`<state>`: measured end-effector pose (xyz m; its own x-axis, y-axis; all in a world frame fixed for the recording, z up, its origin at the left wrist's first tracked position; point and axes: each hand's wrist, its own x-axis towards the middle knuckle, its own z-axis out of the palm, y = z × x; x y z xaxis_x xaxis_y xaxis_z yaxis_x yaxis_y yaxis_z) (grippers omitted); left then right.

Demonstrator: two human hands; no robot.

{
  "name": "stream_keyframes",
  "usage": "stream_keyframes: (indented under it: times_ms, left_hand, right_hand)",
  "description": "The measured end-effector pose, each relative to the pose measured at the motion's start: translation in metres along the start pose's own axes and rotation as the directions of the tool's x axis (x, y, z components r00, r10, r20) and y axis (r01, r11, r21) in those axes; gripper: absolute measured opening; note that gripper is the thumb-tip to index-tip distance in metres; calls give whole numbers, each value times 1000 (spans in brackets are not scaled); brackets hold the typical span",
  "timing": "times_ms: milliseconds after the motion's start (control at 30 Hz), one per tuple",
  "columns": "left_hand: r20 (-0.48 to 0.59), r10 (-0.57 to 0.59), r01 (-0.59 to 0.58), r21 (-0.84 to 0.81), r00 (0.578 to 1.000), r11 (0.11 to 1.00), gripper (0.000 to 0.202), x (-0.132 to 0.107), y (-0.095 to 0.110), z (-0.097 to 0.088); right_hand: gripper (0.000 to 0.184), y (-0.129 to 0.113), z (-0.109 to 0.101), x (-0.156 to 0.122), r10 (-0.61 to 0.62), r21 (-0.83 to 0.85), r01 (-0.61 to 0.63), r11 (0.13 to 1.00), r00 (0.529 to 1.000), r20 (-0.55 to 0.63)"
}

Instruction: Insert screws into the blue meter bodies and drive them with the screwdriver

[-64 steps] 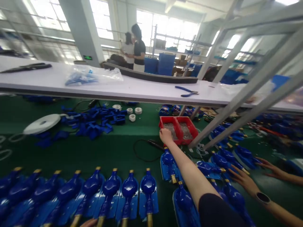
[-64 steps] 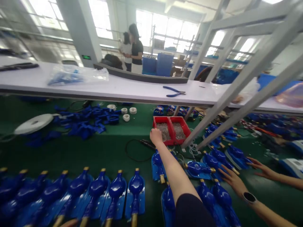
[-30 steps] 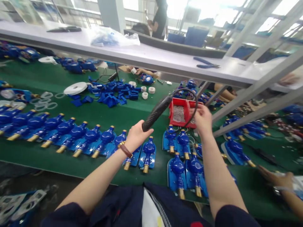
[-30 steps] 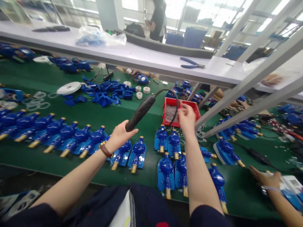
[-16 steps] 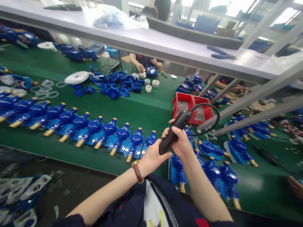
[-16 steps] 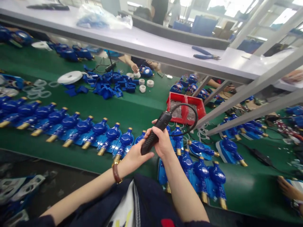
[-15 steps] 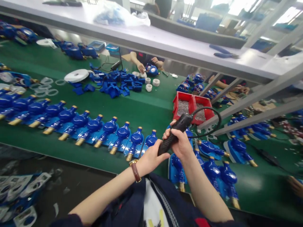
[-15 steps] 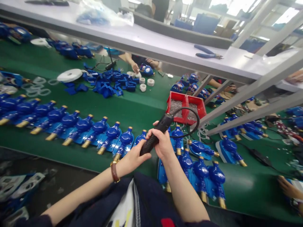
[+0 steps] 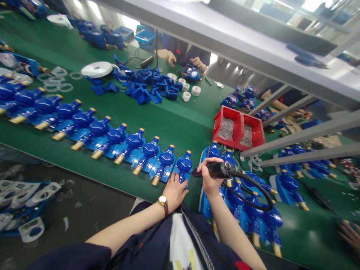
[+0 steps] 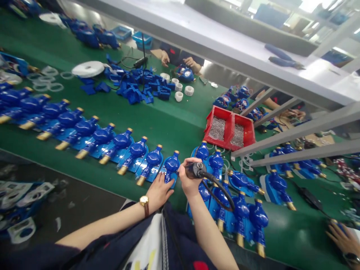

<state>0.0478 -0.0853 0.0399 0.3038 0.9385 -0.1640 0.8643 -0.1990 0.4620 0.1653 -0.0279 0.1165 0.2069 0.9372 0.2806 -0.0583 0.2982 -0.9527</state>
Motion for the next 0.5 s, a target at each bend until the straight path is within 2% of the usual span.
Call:
stream_keyframes:
  times_ms: [233,500]
  left_hand:
    - [5,-29,29,53,1000,998,44,3,6,-3]
    - [12,-43,42,106,999,993,44,6,7,1]
  right_hand:
    - [26,10,-3,3,13,-16,-12,1000,999,42]
    - [24,10,3,0,-27,-149,14,989,996,-86]
